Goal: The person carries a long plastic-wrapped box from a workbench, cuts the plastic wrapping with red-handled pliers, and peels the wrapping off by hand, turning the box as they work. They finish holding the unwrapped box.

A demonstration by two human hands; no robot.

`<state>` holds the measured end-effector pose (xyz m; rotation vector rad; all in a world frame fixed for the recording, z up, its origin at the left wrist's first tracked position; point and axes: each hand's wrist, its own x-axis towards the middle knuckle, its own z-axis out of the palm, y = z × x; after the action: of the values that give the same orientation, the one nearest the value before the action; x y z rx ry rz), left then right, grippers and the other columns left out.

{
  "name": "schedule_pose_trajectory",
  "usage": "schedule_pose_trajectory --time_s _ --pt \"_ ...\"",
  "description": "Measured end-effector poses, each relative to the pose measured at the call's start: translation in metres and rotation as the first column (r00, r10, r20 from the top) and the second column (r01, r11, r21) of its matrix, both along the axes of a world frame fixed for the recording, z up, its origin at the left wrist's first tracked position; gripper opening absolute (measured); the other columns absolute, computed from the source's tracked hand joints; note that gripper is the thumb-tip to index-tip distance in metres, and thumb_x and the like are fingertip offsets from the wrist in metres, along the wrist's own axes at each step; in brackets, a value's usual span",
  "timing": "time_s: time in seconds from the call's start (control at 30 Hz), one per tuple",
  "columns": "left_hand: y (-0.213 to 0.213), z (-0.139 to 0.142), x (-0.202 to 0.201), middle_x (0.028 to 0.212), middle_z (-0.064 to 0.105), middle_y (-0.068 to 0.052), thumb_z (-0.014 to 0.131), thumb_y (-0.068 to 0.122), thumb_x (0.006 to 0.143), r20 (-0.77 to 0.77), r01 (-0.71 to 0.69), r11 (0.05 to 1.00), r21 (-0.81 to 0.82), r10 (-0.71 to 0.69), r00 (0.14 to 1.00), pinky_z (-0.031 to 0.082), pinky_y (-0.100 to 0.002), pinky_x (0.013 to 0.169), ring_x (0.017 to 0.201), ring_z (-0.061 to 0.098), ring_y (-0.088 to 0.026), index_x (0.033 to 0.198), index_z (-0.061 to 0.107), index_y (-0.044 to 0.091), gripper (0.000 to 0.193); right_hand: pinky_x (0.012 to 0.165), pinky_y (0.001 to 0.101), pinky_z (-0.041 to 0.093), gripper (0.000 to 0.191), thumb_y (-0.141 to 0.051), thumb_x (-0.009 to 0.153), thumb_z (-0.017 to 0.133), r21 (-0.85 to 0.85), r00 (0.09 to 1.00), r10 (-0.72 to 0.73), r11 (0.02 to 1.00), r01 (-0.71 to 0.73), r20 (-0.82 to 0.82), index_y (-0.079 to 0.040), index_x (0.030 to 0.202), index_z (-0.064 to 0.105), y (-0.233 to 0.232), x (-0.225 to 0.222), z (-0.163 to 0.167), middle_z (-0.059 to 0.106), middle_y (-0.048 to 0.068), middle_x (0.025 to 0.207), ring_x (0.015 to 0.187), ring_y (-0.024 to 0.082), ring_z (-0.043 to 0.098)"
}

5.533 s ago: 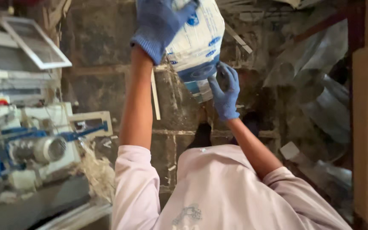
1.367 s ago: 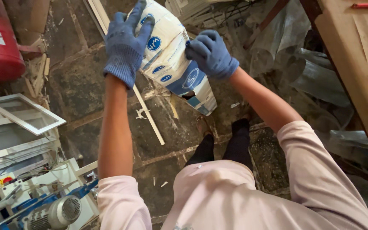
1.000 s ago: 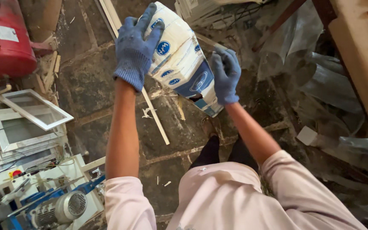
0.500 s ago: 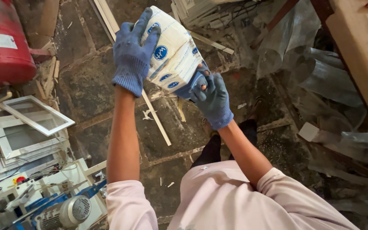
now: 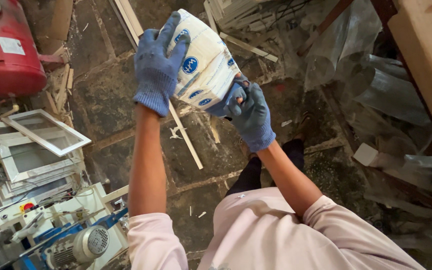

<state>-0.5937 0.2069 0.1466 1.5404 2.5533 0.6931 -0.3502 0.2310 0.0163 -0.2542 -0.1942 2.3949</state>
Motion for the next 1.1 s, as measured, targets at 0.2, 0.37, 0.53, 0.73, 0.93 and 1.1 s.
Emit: schedule_pose_trajectory --time_s 0.2,0.37,0.53,0.73,0.93,1.1 --pt "-0.002 0.005 0.004 0.109 0.058 -0.007 0.065 0.055 0.103 -0.029 0.012 1.000 0.027 -0.012 1.000 0.053 -0.039 0.092 0.099 0.061 -0.021 0.151 0.059 0.030 0.054 0.090 0.0361 0.052 0.033 -0.013 0.105 0.069 0.847 0.718 -0.558 0.524 -0.083 0.416 -0.007 0.137 0.062 0.019 0.011 0.036 0.064 0.010 0.112 0.099 0.022 0.061" --pt "-0.002 0.007 0.006 0.110 0.059 -0.007 0.067 0.053 0.105 -0.066 0.031 0.999 0.031 -0.029 0.997 0.051 -0.041 0.095 0.105 0.059 -0.023 0.151 0.059 0.028 0.053 0.090 0.0431 0.051 0.039 -0.011 0.093 0.080 0.873 0.556 -0.829 -0.226 -0.432 0.061 -0.006 0.129 0.068 0.064 0.015 0.070 0.064 0.013 0.118 0.107 0.032 0.063" --pt "0.000 0.008 0.008 0.112 0.059 -0.008 0.068 0.052 0.105 -0.081 0.052 0.996 0.073 -0.046 0.996 0.051 -0.041 0.096 0.106 0.059 -0.024 0.151 0.059 0.028 0.053 0.091 0.0450 0.050 0.031 -0.017 0.094 0.083 0.800 0.621 -0.783 -0.394 -0.452 -0.035 -0.013 0.123 0.072 0.093 0.013 0.087 0.064 0.007 0.118 0.108 0.029 0.063" --pt "0.004 0.009 0.008 0.114 0.060 -0.008 0.068 0.052 0.104 -0.061 0.037 0.998 0.056 -0.034 0.998 0.051 -0.041 0.095 0.106 0.060 -0.024 0.150 0.059 0.028 0.053 0.088 0.0425 0.051 0.021 -0.014 0.090 0.083 0.710 0.682 -0.691 -0.603 -0.362 -0.239 -0.022 0.108 0.077 0.118 0.007 0.084 0.065 0.003 0.113 0.106 0.027 0.063" --pt "0.003 0.011 0.010 0.113 0.060 -0.008 0.068 0.053 0.104 -0.079 0.036 0.998 0.046 -0.033 0.996 0.051 -0.043 0.095 0.106 0.060 -0.024 0.151 0.059 0.028 0.054 0.090 0.0431 0.051 0.024 -0.010 0.084 0.083 0.664 0.701 -0.634 -0.682 -0.307 -0.327 -0.021 0.104 0.076 0.130 0.002 0.081 0.063 0.002 0.110 0.105 0.027 0.062" --pt "0.005 0.012 0.011 0.113 0.060 -0.008 0.067 0.055 0.104 -0.092 0.014 0.999 0.036 -0.011 0.996 0.052 -0.042 0.094 0.106 0.060 -0.024 0.150 0.059 0.030 0.053 0.096 0.0450 0.050 0.024 -0.010 0.081 0.084 0.576 0.618 -0.635 -0.746 -0.334 -0.464 -0.021 0.100 0.073 0.127 -0.007 0.075 0.059 0.000 0.107 0.105 0.025 0.059"
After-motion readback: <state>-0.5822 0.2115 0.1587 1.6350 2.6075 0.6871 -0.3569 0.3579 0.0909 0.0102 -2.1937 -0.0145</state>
